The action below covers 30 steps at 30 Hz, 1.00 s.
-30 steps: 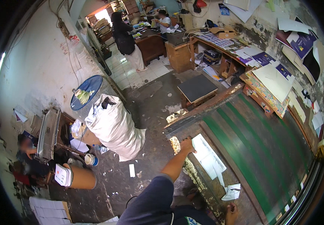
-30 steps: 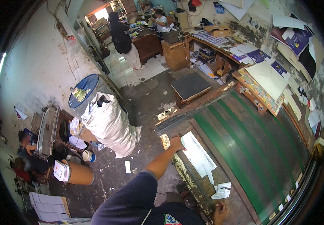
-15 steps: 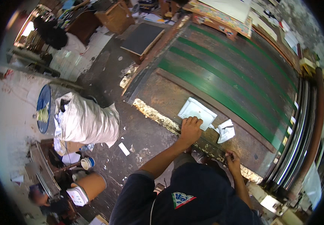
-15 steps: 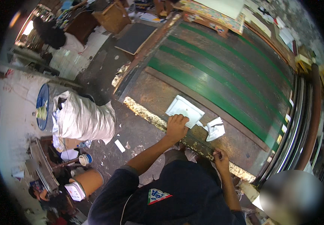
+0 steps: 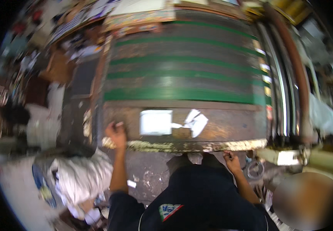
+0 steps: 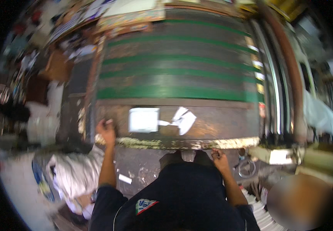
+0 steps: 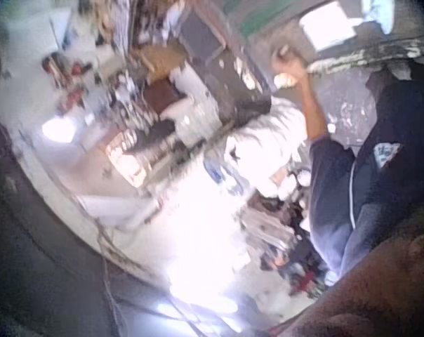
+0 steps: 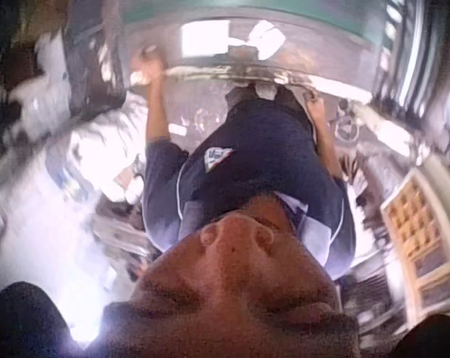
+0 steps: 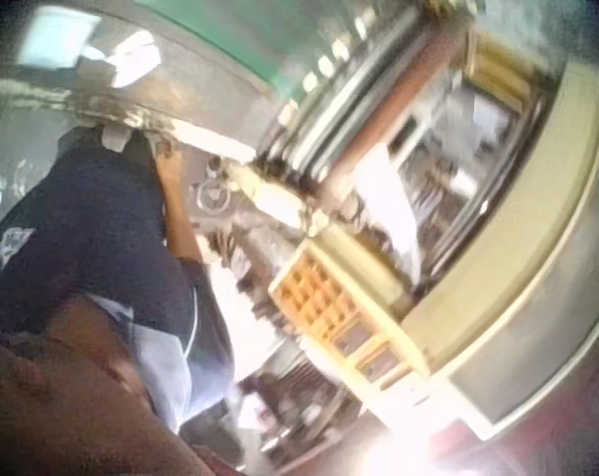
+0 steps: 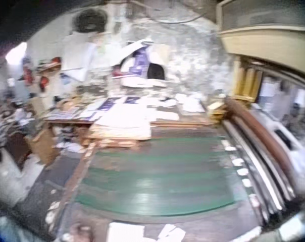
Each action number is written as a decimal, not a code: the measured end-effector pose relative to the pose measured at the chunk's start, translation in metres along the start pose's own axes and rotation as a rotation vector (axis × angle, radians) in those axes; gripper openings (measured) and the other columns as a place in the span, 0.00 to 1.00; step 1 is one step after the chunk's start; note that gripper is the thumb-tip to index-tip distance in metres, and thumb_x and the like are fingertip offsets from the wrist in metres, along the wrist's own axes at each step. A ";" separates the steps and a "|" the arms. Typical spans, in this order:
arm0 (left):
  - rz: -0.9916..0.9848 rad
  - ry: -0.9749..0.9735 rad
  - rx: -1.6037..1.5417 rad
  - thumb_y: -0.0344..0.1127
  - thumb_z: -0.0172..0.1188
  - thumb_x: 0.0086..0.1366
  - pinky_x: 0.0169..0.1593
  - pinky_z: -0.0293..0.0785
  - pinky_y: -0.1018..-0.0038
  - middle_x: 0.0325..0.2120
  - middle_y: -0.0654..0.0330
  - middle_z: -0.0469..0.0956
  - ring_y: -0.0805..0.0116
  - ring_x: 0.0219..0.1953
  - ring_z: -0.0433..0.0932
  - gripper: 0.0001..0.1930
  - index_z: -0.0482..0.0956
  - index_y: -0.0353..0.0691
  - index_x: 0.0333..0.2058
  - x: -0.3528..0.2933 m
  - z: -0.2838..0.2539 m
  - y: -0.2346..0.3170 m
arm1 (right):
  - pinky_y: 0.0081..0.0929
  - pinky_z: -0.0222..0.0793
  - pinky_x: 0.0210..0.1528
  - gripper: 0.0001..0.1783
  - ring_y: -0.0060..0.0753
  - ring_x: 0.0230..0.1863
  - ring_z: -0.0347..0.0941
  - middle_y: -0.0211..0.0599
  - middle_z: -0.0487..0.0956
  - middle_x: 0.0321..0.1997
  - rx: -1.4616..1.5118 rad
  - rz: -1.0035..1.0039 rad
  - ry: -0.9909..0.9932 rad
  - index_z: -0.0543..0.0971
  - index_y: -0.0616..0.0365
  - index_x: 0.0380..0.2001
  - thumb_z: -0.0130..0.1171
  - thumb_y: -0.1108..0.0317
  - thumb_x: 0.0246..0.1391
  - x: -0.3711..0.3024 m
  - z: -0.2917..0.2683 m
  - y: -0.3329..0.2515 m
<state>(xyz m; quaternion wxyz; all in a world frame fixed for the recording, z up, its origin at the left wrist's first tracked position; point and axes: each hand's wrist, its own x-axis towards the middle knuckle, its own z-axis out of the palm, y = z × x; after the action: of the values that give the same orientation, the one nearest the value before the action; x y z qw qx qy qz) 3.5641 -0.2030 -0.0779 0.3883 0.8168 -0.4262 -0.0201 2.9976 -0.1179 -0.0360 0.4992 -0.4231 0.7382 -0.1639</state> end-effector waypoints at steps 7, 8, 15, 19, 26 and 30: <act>-0.469 0.101 0.833 0.67 0.60 0.52 0.43 0.78 0.58 0.38 0.47 0.80 0.47 0.40 0.81 0.37 0.79 0.36 0.43 0.081 -0.089 -0.260 | 0.33 0.72 0.46 0.17 0.40 0.40 0.79 0.48 0.82 0.37 -0.086 0.066 0.401 0.80 0.62 0.42 0.59 0.59 0.57 -0.023 -0.071 0.122; -0.536 -0.133 1.042 0.71 0.55 0.55 0.47 0.76 0.59 0.40 0.50 0.80 0.51 0.43 0.81 0.38 0.79 0.38 0.45 0.084 -0.081 -0.254 | 0.34 0.72 0.45 0.18 0.41 0.39 0.79 0.49 0.82 0.36 -0.130 0.079 0.489 0.80 0.62 0.41 0.58 0.57 0.57 -0.025 -0.084 0.137; -0.326 0.655 0.858 0.54 0.58 0.60 0.52 0.72 0.60 0.42 0.49 0.79 0.54 0.44 0.78 0.27 0.78 0.34 0.45 0.058 -0.039 -0.076 | 0.32 0.74 0.32 0.13 0.37 0.32 0.79 0.41 0.82 0.28 0.437 -0.202 0.825 0.82 0.60 0.36 0.58 0.61 0.59 0.030 -0.128 0.083; -0.435 0.613 0.902 0.59 0.59 0.57 0.48 0.73 0.58 0.41 0.47 0.78 0.51 0.41 0.78 0.33 0.76 0.33 0.48 0.047 -0.031 -0.089 | 0.21 0.68 0.30 0.12 0.21 0.25 0.70 0.32 0.76 0.23 0.656 -0.655 0.683 0.79 0.61 0.35 0.60 0.62 0.58 0.010 -0.172 -0.215; -0.472 0.767 1.030 0.62 0.56 0.60 0.51 0.72 0.55 0.46 0.46 0.77 0.49 0.45 0.77 0.36 0.74 0.32 0.51 -0.025 -0.074 -0.113 | 0.32 0.68 0.45 0.30 0.27 0.43 0.69 0.37 0.75 0.47 0.446 -1.762 0.217 0.72 0.60 0.55 0.60 0.51 0.55 -0.207 -0.163 -0.673; -0.370 0.800 1.009 0.62 0.55 0.61 0.52 0.71 0.53 0.48 0.46 0.76 0.46 0.47 0.76 0.36 0.75 0.31 0.51 0.009 -0.057 -0.105 | 0.38 0.70 0.52 0.39 0.35 0.54 0.69 0.43 0.71 0.56 0.514 -1.991 -0.043 0.63 0.61 0.61 0.50 0.39 0.60 -0.332 -0.157 -0.816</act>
<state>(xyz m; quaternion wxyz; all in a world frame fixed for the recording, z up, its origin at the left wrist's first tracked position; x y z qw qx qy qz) 3.6613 -0.1390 -0.1039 0.0768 0.9025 -0.0594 0.4197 3.2839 -0.3644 0.7754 0.2256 -0.7266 -0.0136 -0.6488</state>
